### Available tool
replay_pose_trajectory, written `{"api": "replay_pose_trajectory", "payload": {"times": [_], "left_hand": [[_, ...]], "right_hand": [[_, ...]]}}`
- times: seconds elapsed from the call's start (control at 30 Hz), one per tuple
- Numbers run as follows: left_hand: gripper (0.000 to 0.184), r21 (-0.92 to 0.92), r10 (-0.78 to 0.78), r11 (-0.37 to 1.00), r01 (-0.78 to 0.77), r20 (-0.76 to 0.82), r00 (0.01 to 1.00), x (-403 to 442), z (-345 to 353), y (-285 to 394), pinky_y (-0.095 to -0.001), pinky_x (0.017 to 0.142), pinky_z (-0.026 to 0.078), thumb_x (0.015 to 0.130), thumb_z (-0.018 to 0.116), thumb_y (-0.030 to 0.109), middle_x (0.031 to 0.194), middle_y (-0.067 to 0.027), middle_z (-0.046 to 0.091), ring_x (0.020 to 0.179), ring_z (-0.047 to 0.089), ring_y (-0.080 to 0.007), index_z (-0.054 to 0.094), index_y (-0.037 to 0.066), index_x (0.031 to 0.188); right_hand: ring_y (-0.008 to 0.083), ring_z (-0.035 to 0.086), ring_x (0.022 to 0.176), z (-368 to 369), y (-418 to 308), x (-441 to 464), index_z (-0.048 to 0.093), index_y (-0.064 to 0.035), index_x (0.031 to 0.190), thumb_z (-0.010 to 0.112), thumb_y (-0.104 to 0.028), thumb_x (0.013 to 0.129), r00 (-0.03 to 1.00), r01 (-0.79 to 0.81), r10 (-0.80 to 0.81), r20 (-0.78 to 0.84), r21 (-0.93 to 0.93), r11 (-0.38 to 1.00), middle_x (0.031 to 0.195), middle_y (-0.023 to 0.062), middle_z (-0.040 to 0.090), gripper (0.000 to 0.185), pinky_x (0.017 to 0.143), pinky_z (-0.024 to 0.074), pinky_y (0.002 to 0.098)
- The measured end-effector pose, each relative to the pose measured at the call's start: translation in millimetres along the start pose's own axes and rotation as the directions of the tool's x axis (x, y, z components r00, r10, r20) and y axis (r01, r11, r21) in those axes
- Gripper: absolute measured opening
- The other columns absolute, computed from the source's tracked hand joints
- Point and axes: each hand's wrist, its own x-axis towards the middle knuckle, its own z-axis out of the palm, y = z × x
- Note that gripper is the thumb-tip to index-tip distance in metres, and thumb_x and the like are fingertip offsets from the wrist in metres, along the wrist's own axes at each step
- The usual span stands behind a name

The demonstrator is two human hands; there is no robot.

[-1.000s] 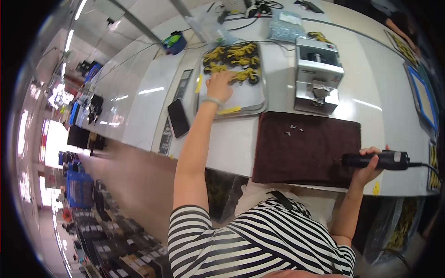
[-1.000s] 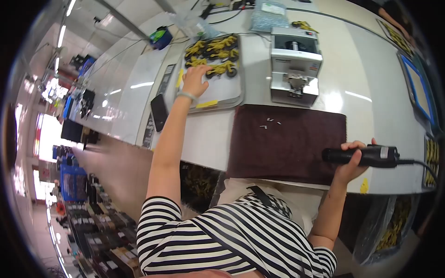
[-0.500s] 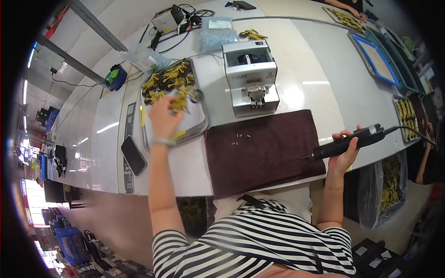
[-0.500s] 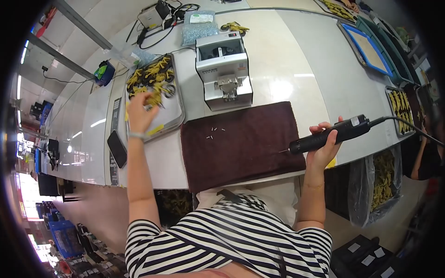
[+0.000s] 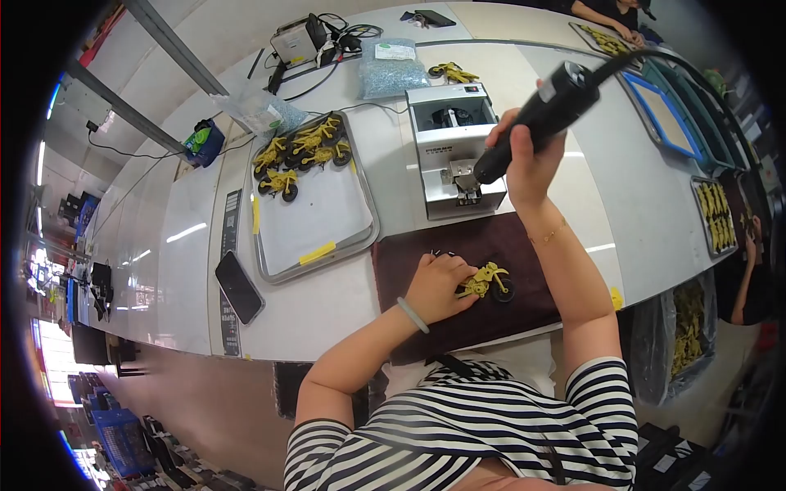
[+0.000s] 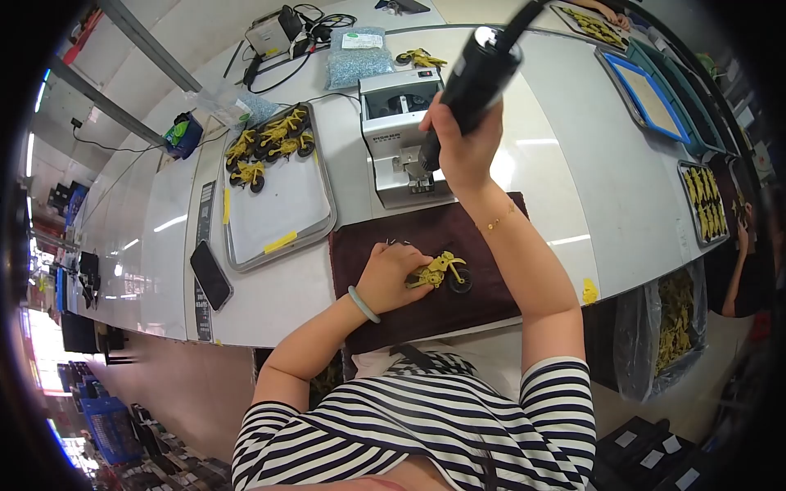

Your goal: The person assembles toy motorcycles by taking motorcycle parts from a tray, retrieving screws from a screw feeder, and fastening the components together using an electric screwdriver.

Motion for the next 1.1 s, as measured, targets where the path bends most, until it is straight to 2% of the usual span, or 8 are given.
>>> {"api": "replay_pose_trajectory", "payload": {"times": [0.03, 0.07, 0.33, 0.53, 0.7, 0.77, 0.83, 1.1], "left_hand": [[0.035, -0.004, -0.001, 1.0, 0.001, 0.003, 1.0, -1, 1, -2, -0.0327, 0.073, 0.034, 0.064, 0.07, 0.028, 0.083, -0.0005, 0.054, 0.082, 0.052, -0.0166, 0.06, 0.011, 0.093], [0.035, -0.002, 0.011, 1.0, -0.011, -0.009, 1.0, -1, 2, -3, -0.0326, 0.073, 0.034, 0.064, 0.07, 0.028, 0.083, -0.0004, 0.054, 0.082, 0.052, -0.0164, 0.061, 0.011, 0.093], [0.036, 0.001, 0.021, 1.0, -0.021, -0.026, 0.999, -3, 3, -4, -0.0311, 0.072, 0.034, 0.063, 0.072, 0.027, 0.083, 0.0014, 0.055, 0.079, 0.053, -0.0152, 0.063, 0.012, 0.094], [0.036, 0.001, 0.014, 1.0, -0.014, -0.027, 1.0, -3, 4, -2, -0.0315, 0.071, 0.034, 0.064, 0.072, 0.026, 0.083, 0.0015, 0.055, 0.079, 0.053, -0.0162, 0.061, 0.012, 0.095], [0.037, -0.025, 0.032, 0.999, -0.033, -0.037, 0.999, -3, 4, -3, -0.0319, 0.071, 0.033, 0.064, 0.071, 0.024, 0.083, 0.002, 0.055, 0.079, 0.052, -0.0162, 0.061, 0.015, 0.098], [0.036, -0.048, 0.02, 0.999, -0.021, -0.011, 1.0, -3, 4, -2, -0.0329, 0.073, 0.034, 0.065, 0.07, 0.024, 0.083, 0.0013, 0.054, 0.082, 0.051, -0.0165, 0.062, 0.013, 0.098], [0.035, -0.056, 0.018, 0.998, -0.021, -0.036, 0.999, -3, 5, -2, -0.0328, 0.072, 0.033, 0.065, 0.071, 0.023, 0.083, 0.0013, 0.054, 0.082, 0.051, -0.0167, 0.063, 0.013, 0.098], [0.035, -0.068, 0.005, 0.998, -0.007, -0.025, 1.0, -2, 6, -2, -0.0325, 0.072, 0.032, 0.064, 0.073, 0.021, 0.083, 0.0019, 0.054, 0.081, 0.051, -0.0162, 0.063, 0.012, 0.096]], "right_hand": [[0.0147, 0.055, 0.06, 2, 5, 1, 0.023, -0.0003, 0.13, 0.059, -0.03, 0.084, 1.0, -0.015, 0.016, 0.006, -0.016, 1.0, 0.074, 0.0083, 0.054, 0.066, 0.058, 0.046, 0.027], [0.0135, 0.055, 0.058, 7, 6, 1, 0.039, -0.0014, 0.104, 0.06, -0.01, 0.081, 0.998, -0.056, 0.059, -0.031, 0.068, 0.996, 0.076, 0.0074, 0.053, 0.033, 0.054, 0.0453, 0.0254], [0.0138, 0.056, 0.068, 16, 14, 7, 0.039, -0.002, 0.111, 0.059, -0.011, 0.082, 0.936, -0.232, 0.188, 0.297, 0.12, 0.965, 0.083, 0.007, 0.053, 0.037, 0.064, 0.0463, 0.026], [0.0128, 0.055, 0.056, 22, 23, 7, 0.043, -0.0013, 0.106, 0.06, -0.019, 0.083, 0.985, -0.171, 0.164, -0.059, -0.127, 0.977, 0.075, 0.0052, 0.054, 0.033, 0.052, 0.0463, 0.0251], [0.0122, 0.052, 0.053, 13, 8, -6, 0.045, -0.0003, 0.097, 0.058, -0.023, 0.084, 0.988, -0.122, 0.104, 0.114, 0.168, 0.978, 0.07, 0.007, 0.054, 0.029, 0.05, 0.0438, 0.0243], [0.0136, 0.052, 0.053, 11, -5, -19, 0.037, 0.0028, 0.122, 0.054, -0.041, 0.084, 0.949, -0.276, 0.265, 0.173, 0.042, 0.96, 0.068, 0.009, 0.053, 0.06, 0.052, 0.042, 0.0235], [0.0133, 0.052, 0.053, 7, -24, -39, 0.036, 0.0055, 0.122, 0.057, -0.049, 0.08, 0.948, -0.284, 0.281, 0.149, -0.002, 0.959, 0.069, 0.0087, 0.053, 0.073, 0.052, 0.0419, 0.0232], [0.0142, 0.053, 0.056, -9, -59, -88, 0.032, 0.0067, 0.121, 0.061, -0.054, 0.074, 0.916, -0.379, 0.382, 0.121, -0.045, 0.924, 0.069, 0.0088, 0.054, 0.082, 0.053, 0.0435, 0.0243]]}}
